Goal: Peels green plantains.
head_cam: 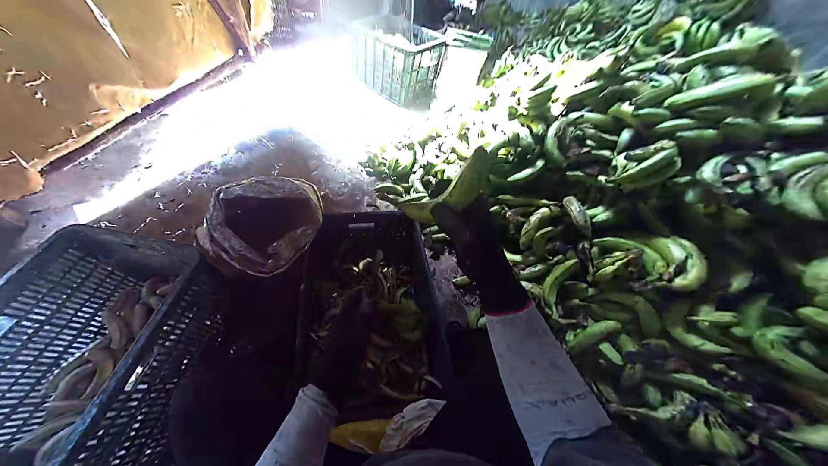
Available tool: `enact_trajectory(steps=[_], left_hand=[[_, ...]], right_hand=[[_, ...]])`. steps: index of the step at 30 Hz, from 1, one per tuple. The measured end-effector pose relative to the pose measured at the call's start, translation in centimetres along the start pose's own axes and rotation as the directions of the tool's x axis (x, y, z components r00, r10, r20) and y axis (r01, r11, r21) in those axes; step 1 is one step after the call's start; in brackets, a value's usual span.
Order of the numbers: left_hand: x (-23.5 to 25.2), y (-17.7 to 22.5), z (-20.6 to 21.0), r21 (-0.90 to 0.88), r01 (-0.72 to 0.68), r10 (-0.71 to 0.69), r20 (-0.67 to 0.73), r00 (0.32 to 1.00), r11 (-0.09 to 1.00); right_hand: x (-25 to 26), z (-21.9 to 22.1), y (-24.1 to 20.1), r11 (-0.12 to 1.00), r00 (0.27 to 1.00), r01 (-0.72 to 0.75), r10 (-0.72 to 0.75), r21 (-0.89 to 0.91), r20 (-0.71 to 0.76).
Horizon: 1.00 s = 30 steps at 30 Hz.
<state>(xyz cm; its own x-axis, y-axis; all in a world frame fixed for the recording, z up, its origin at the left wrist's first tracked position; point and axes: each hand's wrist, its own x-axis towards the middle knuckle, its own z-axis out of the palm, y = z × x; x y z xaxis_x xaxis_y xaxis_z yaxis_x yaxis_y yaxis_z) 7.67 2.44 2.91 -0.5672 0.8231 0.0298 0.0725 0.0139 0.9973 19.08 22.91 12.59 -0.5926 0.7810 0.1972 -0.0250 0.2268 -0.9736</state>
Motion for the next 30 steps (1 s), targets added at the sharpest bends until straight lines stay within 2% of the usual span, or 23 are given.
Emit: enact_trajectory(steps=[3, 5, 8, 11, 12, 13, 14, 15, 17, 19, 22, 23, 25, 27, 30], left_hand=[[0.0, 0.5, 2.1, -0.207, 0.025, -0.004, 0.099, 0.995, 0.978], [0.2, 1.1, 2.8, -0.296, -0.069, 0.109, 0.12, 0.987, 0.953], [0.6, 4.1, 3.4, -0.459, -0.227, 0.287, 0.063, 0.956, 0.859], [0.6, 6.3, 3.8, -0.545, -0.259, 0.319, 0.016, 0.948, 0.798], [0.8, 5.9, 4.0, -0.506, -0.208, 0.265, 0.043, 0.963, 0.837], [1.0, 4.6, 4.2, -0.433, -0.086, 0.145, 0.105, 0.984, 0.897], [1.1, 2.7, 4.2, -0.338, 0.1, -0.029, 0.209, 0.978, 0.936], [1.0, 0.8, 4.2, -0.253, 0.271, -0.193, 0.293, 0.936, 0.929], [0.8, -1.3, 4.3, -0.195, 0.438, -0.36, 0.335, 0.87, 0.878], [0.5, -0.5, 3.7, -0.143, 0.386, -0.33, 0.307, 0.893, 0.911], [1.9, 2.3, 2.1, 0.06, 0.052, -0.065, 0.245, 0.967, 0.997], [2.6, 3.6, 1.3, 0.166, -0.057, 0.014, 0.251, 0.968, 0.984], [3.7, 5.7, 0.2, 0.405, -0.207, 0.085, 0.299, 0.951, 0.89], [4.2, 6.9, -0.1, 0.565, -0.262, 0.068, 0.34, 0.938, 0.782], [5.5, 6.7, -0.3, 0.662, -0.213, -0.045, 0.349, 0.936, 0.718]], right_hand=[[-0.4, 0.4, 1.0, 0.995, 0.999, 0.038, -0.036, 0.095, -0.024], [-0.8, 0.8, 1.5, 0.986, 0.996, 0.063, -0.053, 0.155, -0.067], [-1.2, 0.9, 1.9, 0.965, 0.994, 0.076, -0.055, 0.252, -0.089], [-1.3, 0.6, 1.9, 0.94, 0.998, 0.051, -0.038, 0.336, -0.045], [-1.4, 0.5, 1.8, 0.925, 0.999, 0.032, -0.024, 0.379, -0.025], [-1.4, 0.3, 1.6, 0.902, 1.0, 0.012, -0.015, 0.431, 0.003], [-1.5, 0.2, 1.5, 0.872, 0.999, -0.002, -0.015, 0.489, 0.03], [-1.3, 0.1, 1.4, 0.838, 0.998, -0.012, -0.022, 0.546, 0.055], [-0.2, -0.8, 1.5, 0.771, 0.994, -0.033, -0.044, 0.636, 0.105], [0.6, -1.6, 1.8, 0.759, 0.991, -0.107, 0.027, 0.642, 0.134], [1.3, -2.0, 3.3, 0.767, 0.971, -0.232, 0.15, 0.599, 0.185], [1.5, -1.7, 3.8, 0.783, 0.972, -0.229, 0.156, 0.578, 0.173], [1.6, -1.0, 4.9, 0.797, 0.97, -0.244, 0.195, 0.552, 0.147], [1.7, -0.3, 5.7, 0.772, 0.953, -0.302, 0.266, 0.56, 0.148], [1.2, 0.9, 6.2, 0.771, 0.945, -0.326, 0.277, 0.547, 0.172]])
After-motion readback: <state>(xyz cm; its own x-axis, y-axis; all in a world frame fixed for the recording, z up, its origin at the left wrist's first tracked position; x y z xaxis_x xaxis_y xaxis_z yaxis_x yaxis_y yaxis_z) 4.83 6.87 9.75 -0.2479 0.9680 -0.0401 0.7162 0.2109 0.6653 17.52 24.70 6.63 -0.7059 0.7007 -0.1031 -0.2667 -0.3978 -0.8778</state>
